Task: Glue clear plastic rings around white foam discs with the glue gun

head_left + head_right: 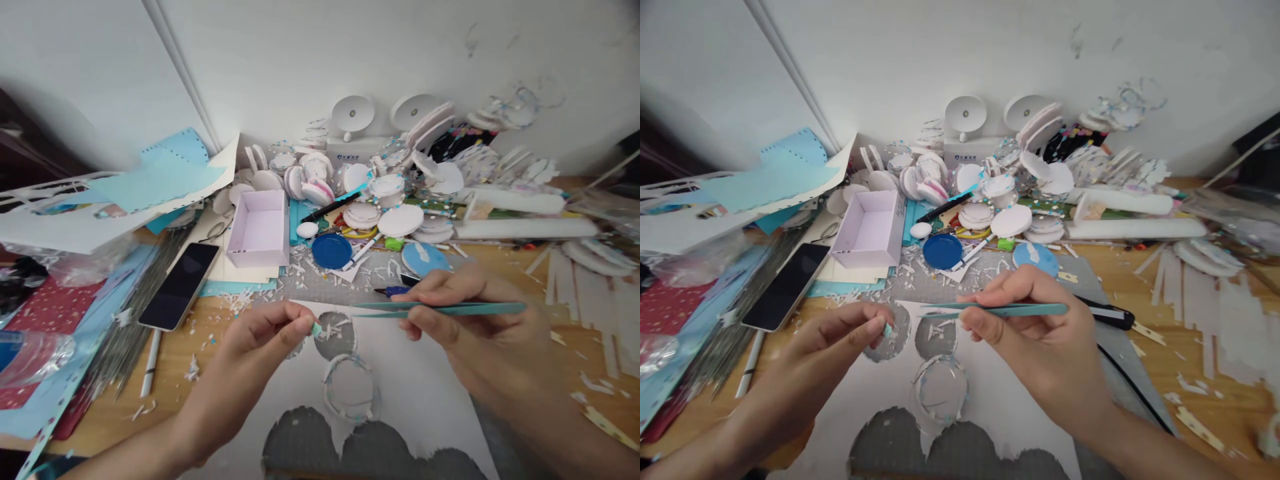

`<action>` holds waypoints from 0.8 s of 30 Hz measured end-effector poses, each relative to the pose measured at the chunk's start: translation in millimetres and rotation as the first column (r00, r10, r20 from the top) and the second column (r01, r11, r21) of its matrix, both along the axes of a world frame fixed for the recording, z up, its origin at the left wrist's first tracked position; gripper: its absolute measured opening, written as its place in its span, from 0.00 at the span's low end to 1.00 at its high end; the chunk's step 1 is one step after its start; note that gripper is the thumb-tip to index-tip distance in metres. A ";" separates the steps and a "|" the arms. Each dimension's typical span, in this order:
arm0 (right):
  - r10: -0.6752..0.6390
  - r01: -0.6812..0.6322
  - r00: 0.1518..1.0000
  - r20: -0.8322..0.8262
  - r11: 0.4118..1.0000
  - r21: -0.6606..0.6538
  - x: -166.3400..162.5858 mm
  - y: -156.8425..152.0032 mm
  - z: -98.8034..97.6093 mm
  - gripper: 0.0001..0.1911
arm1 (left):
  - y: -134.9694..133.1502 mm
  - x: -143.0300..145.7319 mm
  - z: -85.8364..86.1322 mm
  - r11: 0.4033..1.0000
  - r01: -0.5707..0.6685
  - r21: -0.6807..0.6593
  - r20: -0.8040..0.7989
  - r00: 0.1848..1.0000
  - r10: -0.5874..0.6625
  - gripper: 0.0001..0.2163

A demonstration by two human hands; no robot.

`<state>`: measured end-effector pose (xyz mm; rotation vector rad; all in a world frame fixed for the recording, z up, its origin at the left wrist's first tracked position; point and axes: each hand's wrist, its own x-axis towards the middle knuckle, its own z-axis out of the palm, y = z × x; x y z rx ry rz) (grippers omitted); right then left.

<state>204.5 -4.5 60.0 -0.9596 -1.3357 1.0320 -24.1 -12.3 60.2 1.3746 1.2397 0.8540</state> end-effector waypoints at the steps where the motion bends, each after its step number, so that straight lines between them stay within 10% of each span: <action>1: 0.023 -0.025 0.999 -0.045 0.999 -0.029 0.2 -1.6 0.6 0.06 | -1.9 1.9 2.0 1.000 -0.002 0.003 0.028 1.000 0.002 0.11; 14: 0.081 -0.089 0.992 -0.098 0.993 -0.078 -6.8 -16.1 1.8 0.06 | -7.3 15.7 14.0 1.000 0.017 0.024 0.106 0.994 -0.019 0.07; 24: -0.076 -0.030 0.943 0.324 0.950 0.310 -9.1 -24.1 12.8 0.13 | -11.1 16.1 6.8 1.000 -0.002 0.019 0.105 0.994 0.000 0.08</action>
